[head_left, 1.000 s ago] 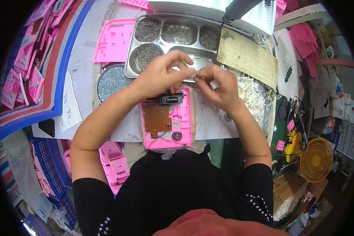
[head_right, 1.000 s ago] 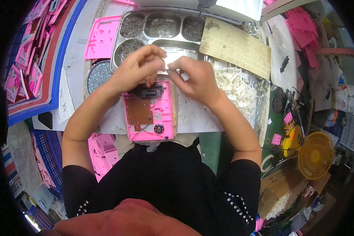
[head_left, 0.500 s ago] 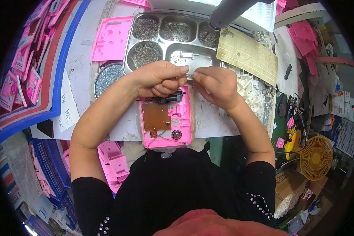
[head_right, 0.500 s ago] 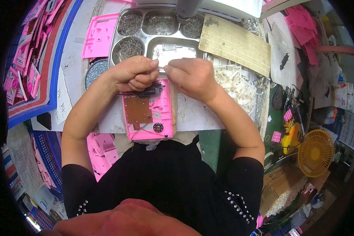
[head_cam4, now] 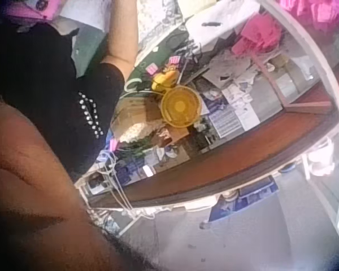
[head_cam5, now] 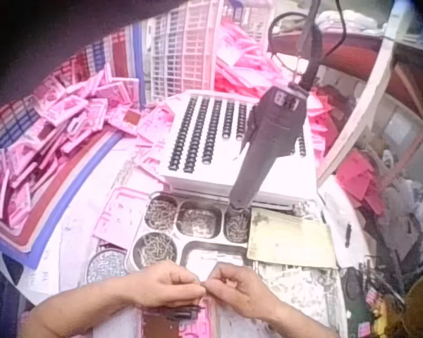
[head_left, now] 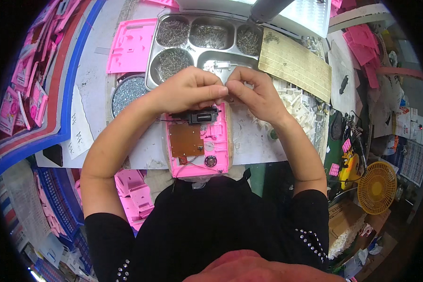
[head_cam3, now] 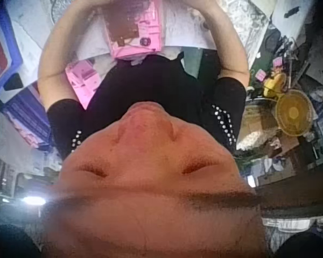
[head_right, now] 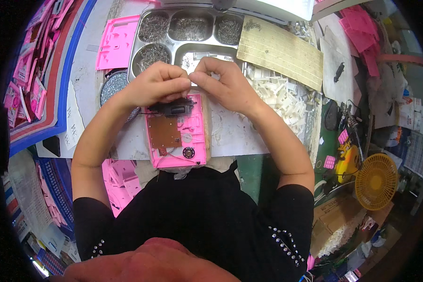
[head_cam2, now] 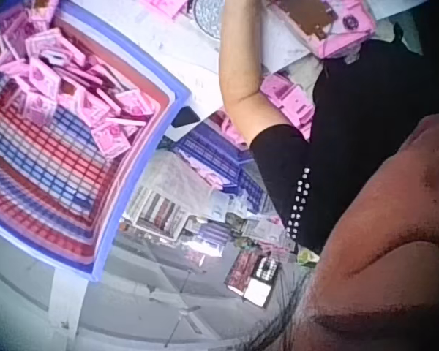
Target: Assembling the internal electronic components and housing of a pink toy device.
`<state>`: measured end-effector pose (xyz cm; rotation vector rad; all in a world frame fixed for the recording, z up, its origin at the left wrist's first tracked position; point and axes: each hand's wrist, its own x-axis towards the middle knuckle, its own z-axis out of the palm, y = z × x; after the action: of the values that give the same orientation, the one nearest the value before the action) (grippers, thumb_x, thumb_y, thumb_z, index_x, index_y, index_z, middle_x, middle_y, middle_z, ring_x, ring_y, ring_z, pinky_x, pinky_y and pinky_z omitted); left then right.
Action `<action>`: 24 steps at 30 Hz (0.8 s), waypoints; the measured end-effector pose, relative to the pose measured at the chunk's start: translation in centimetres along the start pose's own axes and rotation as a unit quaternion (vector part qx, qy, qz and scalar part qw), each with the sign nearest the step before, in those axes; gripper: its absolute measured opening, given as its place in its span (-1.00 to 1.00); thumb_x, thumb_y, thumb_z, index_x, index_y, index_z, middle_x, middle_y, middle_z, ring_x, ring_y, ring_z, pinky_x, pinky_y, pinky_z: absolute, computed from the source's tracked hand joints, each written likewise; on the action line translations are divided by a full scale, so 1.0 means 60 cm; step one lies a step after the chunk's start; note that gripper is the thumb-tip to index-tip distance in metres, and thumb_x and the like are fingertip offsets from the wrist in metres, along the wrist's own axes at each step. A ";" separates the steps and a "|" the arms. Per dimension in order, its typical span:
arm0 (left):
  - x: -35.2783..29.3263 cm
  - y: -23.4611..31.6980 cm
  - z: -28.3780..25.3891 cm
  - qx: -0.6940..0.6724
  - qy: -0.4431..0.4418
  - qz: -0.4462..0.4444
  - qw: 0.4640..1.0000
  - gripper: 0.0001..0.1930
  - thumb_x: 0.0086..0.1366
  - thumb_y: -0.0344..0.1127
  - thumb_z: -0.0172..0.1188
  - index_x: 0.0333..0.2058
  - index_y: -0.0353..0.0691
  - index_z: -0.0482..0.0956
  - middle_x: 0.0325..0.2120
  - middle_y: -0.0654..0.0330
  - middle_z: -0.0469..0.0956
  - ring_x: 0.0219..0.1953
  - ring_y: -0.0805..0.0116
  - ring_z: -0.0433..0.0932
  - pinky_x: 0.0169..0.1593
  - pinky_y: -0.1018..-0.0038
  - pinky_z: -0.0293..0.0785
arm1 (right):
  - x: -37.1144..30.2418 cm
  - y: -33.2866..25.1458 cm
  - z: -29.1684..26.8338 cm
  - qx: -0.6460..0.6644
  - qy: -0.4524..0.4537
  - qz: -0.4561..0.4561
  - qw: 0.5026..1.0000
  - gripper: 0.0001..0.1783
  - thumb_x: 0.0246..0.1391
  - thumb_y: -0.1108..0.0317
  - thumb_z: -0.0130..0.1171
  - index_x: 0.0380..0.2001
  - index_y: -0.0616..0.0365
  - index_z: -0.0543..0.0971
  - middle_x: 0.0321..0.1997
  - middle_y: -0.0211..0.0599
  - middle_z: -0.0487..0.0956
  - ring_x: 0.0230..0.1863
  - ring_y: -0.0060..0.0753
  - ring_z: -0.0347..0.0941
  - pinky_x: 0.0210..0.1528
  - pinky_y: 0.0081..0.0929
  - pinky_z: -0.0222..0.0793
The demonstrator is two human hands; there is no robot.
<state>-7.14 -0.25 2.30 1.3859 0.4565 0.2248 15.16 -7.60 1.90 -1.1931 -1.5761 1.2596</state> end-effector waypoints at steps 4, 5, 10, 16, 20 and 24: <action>0.000 -0.027 -0.026 -0.387 -0.120 -0.084 0.910 -0.67 0.53 -0.12 0.12 -0.29 -0.29 0.59 -0.66 0.45 0.31 -0.67 0.71 0.18 -0.63 0.67 0.03 | 0.009 0.005 -0.006 -0.202 0.048 -0.144 0.967 -0.75 0.26 0.21 0.25 -0.21 0.20 0.59 -0.40 -0.21 0.64 -0.43 -0.35 0.55 -0.36 -0.41 0.44; -0.002 -0.028 -0.027 -0.427 -0.120 -0.083 0.892 -0.67 0.52 -0.12 0.12 -0.28 -0.30 0.60 -0.66 0.45 0.30 -0.67 0.70 0.19 -0.62 0.66 0.05 | 0.013 0.017 -0.014 -0.261 0.041 -0.129 0.956 -0.74 0.25 0.22 0.26 -0.18 0.19 0.58 -0.38 -0.16 0.64 -0.40 -0.28 0.58 -0.34 -0.39 0.45; -0.041 -0.019 0.019 0.168 0.186 0.114 0.961 -0.73 0.50 -0.22 0.16 -0.18 -0.36 0.65 -0.53 0.29 0.53 -0.58 0.58 0.46 -0.49 0.64 0.34 | 0.002 0.034 -0.023 -0.512 0.063 -0.047 0.856 -0.62 0.34 0.26 0.16 0.13 0.17 0.47 -0.22 -0.15 0.67 -0.25 -0.22 0.63 -0.17 -0.31 0.53; -0.130 -0.024 0.139 -0.015 0.157 0.031 0.987 -0.81 0.47 -0.37 0.17 -0.13 -0.38 0.67 -0.39 0.27 0.63 -0.37 0.59 0.54 -0.28 0.59 0.48 | -0.095 -0.038 0.071 0.024 0.124 -0.193 0.973 -0.70 0.48 0.28 -0.08 0.04 0.28 0.49 -0.03 -0.10 0.65 0.01 -0.33 0.57 0.12 -0.36 0.45; -0.142 -0.045 0.179 -0.149 0.149 -0.019 0.977 -0.79 0.48 -0.33 0.19 -0.11 -0.35 0.70 -0.42 0.32 0.61 -0.41 0.65 0.48 -0.32 0.61 0.42 | -0.109 -0.025 0.123 0.116 0.134 -0.240 0.955 -0.71 0.48 0.25 -0.07 -0.04 0.27 0.49 -0.07 -0.01 0.65 0.02 -0.21 0.56 0.14 -0.30 0.44; -0.156 -0.066 0.198 -0.260 0.119 -0.020 0.958 -0.77 0.51 -0.28 0.14 -0.13 -0.34 0.67 -0.52 0.37 0.50 -0.52 0.69 0.36 -0.46 0.65 0.25 | -0.122 -0.021 0.134 0.085 0.089 -0.258 0.958 -0.73 0.47 0.24 -0.06 -0.09 0.23 0.51 -0.08 -0.02 0.65 -0.05 -0.18 0.57 0.09 -0.28 0.45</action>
<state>-10.73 -15.45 1.47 0.8360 0.5754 0.4487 9.20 -16.77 1.36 -0.6986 -1.4832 0.8958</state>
